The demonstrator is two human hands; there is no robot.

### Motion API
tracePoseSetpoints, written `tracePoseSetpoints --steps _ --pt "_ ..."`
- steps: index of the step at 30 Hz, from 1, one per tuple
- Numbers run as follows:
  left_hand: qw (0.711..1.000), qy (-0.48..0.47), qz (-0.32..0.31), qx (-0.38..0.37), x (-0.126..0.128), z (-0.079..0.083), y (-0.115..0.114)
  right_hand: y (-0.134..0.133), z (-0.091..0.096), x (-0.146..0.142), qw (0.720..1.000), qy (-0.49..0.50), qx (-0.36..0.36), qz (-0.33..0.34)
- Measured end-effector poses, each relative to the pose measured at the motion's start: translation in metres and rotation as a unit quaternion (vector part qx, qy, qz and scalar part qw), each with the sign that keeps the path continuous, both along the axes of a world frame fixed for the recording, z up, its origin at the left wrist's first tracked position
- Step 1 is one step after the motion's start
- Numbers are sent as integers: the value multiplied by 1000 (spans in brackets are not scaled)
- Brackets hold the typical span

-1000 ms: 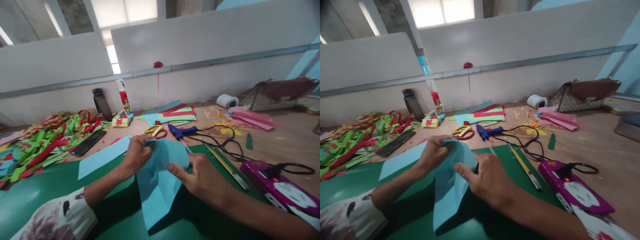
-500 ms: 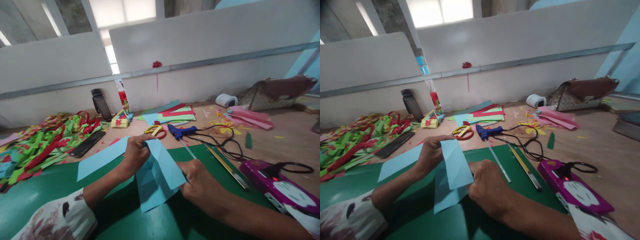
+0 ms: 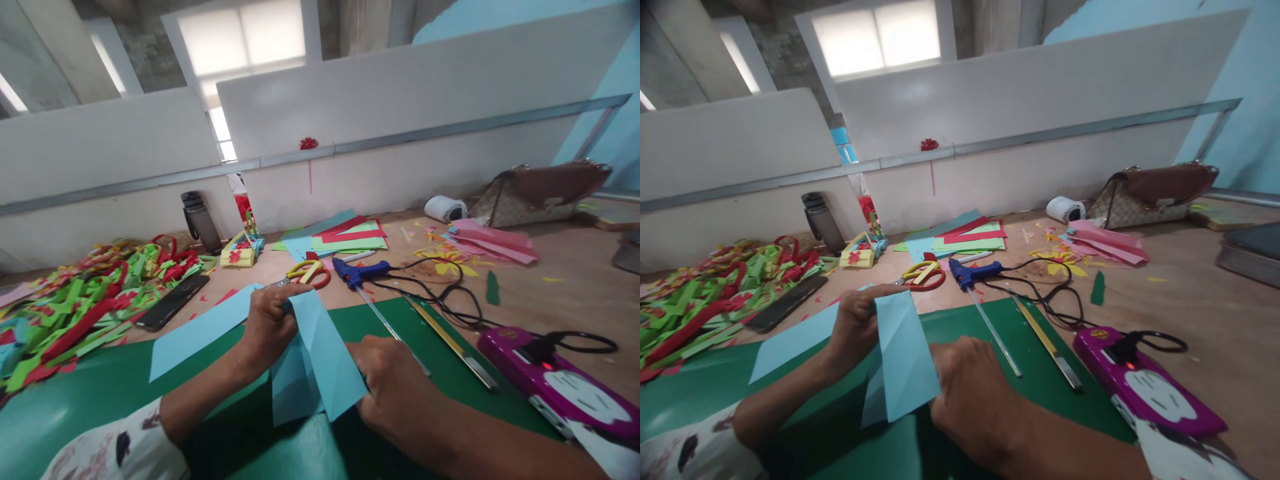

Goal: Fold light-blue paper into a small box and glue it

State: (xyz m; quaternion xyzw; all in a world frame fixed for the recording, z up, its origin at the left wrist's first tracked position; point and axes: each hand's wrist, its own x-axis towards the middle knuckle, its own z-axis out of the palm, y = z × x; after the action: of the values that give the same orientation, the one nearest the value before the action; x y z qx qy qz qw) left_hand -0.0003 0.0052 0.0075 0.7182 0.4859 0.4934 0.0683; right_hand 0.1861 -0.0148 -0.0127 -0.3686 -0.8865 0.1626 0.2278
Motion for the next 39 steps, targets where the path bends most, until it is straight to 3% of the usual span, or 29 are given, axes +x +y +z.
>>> tracePoseSetpoints --steps 8,20,30,34,39 --pt "1000 12 -21 12 1 5 -2 -2 2 0 1000 -8 1 16" --pt "995 65 -58 37 3 19 -11 4 2 3 998 -43 32 -30" --pt "998 21 -36 42 -1 17 -7 7 10 6 980 -19 198 -20" --pt "996 -15 -31 78 2 18 -8 0 9 4 979 -46 200 -11" --pt "994 9 -30 103 5 18 -10 -6 5 2 978 -66 196 6"
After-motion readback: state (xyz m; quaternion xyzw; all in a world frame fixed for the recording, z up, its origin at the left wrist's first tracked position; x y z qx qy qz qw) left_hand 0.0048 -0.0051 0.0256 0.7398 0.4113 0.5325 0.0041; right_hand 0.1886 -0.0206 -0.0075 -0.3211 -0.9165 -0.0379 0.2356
